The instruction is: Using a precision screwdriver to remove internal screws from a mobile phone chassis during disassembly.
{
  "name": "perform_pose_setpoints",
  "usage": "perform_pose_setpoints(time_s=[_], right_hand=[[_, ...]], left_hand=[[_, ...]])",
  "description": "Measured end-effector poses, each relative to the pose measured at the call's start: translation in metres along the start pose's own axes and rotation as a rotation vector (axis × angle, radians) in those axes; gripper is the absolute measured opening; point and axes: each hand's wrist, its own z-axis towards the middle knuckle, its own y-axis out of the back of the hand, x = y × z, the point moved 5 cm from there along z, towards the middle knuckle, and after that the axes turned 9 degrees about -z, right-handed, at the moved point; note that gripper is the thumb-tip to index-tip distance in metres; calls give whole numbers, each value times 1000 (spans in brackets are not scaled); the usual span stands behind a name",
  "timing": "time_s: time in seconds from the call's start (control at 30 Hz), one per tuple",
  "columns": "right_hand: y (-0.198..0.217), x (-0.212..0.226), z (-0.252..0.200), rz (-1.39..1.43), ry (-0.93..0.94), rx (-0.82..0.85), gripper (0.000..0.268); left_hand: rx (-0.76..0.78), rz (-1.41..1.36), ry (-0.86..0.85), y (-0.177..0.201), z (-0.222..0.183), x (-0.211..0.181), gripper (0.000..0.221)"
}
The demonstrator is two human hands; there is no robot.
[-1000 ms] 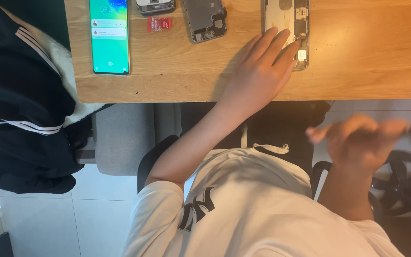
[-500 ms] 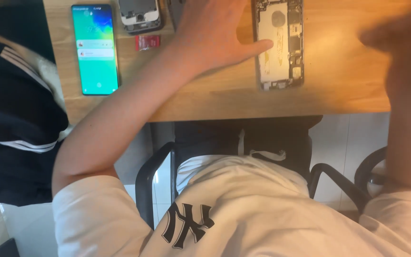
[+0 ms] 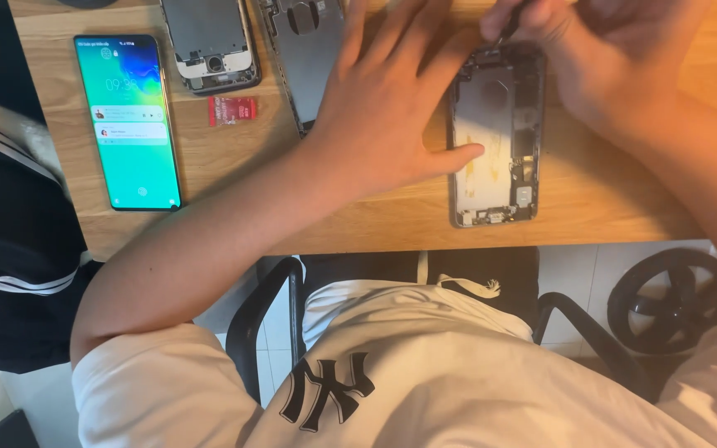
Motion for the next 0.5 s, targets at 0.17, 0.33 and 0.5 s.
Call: perform_pose_setpoints(time_s=[0.17, 0.33, 0.5], right_hand=[[-7, 2, 1, -24, 145, 41, 28], [-6, -21, 0, -54, 103, 41, 20], [-2, -37, -13, -85, 49, 116, 29]], left_hand=[[-56, 42, -22, 1, -5, -1, 100], [-43, 51, -47, 2, -7, -1, 105], [-30, 56, -26, 3, -6, -1, 104]])
